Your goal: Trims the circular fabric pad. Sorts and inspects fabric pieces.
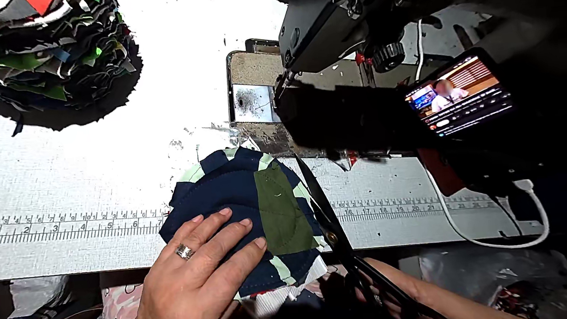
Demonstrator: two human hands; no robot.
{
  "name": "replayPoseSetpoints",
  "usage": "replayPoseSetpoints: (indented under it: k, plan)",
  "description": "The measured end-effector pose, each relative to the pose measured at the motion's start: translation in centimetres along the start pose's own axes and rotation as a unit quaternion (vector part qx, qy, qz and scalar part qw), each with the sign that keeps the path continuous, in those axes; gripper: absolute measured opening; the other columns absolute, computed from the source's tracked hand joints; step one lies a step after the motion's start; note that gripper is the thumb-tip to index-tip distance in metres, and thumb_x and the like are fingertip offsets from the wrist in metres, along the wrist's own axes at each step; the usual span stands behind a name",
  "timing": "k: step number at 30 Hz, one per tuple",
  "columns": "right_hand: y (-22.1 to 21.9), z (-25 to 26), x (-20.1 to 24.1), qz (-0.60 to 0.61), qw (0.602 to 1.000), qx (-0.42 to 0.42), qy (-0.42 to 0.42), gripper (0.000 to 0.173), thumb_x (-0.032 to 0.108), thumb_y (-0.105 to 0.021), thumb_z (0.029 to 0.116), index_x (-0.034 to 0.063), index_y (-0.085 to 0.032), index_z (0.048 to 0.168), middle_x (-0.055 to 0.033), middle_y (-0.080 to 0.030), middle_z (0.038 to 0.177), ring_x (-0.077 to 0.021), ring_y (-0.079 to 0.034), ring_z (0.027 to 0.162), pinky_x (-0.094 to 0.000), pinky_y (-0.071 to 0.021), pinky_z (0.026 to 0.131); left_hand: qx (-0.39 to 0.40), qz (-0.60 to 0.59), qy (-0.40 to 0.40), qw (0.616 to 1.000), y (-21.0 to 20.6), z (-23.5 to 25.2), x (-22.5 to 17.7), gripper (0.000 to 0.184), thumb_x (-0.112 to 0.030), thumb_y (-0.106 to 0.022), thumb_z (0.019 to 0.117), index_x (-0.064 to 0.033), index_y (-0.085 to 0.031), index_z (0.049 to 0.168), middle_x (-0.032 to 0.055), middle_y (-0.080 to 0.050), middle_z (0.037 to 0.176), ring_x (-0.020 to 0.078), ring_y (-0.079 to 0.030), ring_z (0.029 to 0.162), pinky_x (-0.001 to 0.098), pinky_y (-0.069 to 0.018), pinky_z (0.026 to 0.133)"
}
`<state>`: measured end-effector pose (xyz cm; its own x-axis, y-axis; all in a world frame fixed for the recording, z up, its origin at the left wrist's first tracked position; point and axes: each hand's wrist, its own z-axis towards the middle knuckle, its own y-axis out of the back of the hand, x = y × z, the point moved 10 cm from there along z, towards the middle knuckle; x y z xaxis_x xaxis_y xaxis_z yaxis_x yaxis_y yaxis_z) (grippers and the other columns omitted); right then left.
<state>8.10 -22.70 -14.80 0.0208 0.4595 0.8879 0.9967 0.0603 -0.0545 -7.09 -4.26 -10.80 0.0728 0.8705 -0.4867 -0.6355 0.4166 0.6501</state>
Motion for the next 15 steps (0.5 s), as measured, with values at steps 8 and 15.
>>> replayPoseSetpoints:
  k: [8,15]
  plan:
    - [0.4,0.1,0.5,-0.010,0.997,-0.076,-0.012,0.034,0.047,-0.060,0.0997,0.0152,-0.052,0.107,0.0061,-0.057,0.082,-0.0028,-0.057,0.070,-0.0222,-0.0493,0.060,-0.011,0.004,0.000,1.000,-0.1,0.0,-0.2,0.029,-0.021,-0.055,0.1027,-0.0224,-0.067,0.129,0.0053,-0.068,0.134,0.0251,-0.057,0.136,0.0481,-0.0461,0.113]
    - [0.5,-0.5,1.1,-0.005,0.993,-0.117,-0.022,0.022,0.036,-0.060,0.1027,0.0156,-0.053,0.102,0.0074,-0.056,0.076,-0.0020,-0.057,0.061,-0.0210,-0.0506,0.053,0.015,0.009,-0.012,1.000,0.1,0.2,0.1,0.029,-0.023,-0.050,0.1049,-0.0197,-0.068,0.127,0.0068,-0.068,0.134,0.0264,-0.056,0.136,0.0503,-0.0437,0.115]
